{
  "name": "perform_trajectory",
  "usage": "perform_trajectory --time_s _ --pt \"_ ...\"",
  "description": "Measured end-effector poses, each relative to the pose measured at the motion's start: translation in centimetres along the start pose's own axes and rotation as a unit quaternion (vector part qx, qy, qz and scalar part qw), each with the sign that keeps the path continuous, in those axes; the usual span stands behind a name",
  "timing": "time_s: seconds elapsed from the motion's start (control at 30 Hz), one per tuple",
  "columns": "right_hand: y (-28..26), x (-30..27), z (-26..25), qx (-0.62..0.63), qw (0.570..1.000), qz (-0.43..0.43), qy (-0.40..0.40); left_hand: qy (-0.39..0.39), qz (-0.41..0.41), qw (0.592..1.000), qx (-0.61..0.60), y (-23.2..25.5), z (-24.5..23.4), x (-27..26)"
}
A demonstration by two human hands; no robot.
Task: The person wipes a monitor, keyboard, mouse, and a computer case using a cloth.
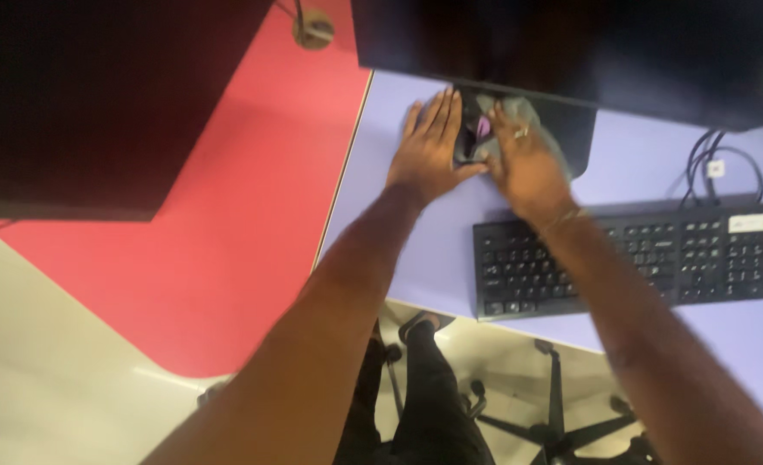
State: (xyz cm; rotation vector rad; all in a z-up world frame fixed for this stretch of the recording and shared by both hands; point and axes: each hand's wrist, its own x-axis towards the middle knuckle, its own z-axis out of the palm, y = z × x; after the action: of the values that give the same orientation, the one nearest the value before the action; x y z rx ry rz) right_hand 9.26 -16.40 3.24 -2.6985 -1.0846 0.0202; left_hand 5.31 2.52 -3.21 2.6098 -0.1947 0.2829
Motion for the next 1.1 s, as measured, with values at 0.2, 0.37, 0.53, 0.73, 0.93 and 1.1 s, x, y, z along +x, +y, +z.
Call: perform_trajectory --time_s 0.2,0.37,0.53,0.73,0.93,1.1 --pt "0.6 5.2 1.1 0.088 0.995 0.013 -0.036 -0.046 -0.056 0.997 -0.021 0.1 0.3 0.3" --pt "1.1 9.2 3.4 0.089 0.992 0.075 -0.050 -0.029 -0.048 0.998 -0.030 0.5 -0.7 0.3" --pt "0.9 8.7 3.3 -0.054 0.996 -0.018 -0.066 -0.062 -0.078 0.994 -0.049 0.8 -1.1 0.6" --pt "0.4 -1.3 -0.9 0.086 0.994 0.041 -0.060 -0.044 -0.072 0.995 -0.062 0.3 -1.0 0.6" --pt "2.0 -2.9 -2.3 0.195 0.912 0.361 -0.002 -0.045 -0.059 0.996 -0.045 0.1 -1.6 0.3" --pt "-0.6 -2.5 1.0 0.037 0.988 0.148 0.014 -0.029 -0.041 0.998 -0.036 0.2 -1.0 0.4"
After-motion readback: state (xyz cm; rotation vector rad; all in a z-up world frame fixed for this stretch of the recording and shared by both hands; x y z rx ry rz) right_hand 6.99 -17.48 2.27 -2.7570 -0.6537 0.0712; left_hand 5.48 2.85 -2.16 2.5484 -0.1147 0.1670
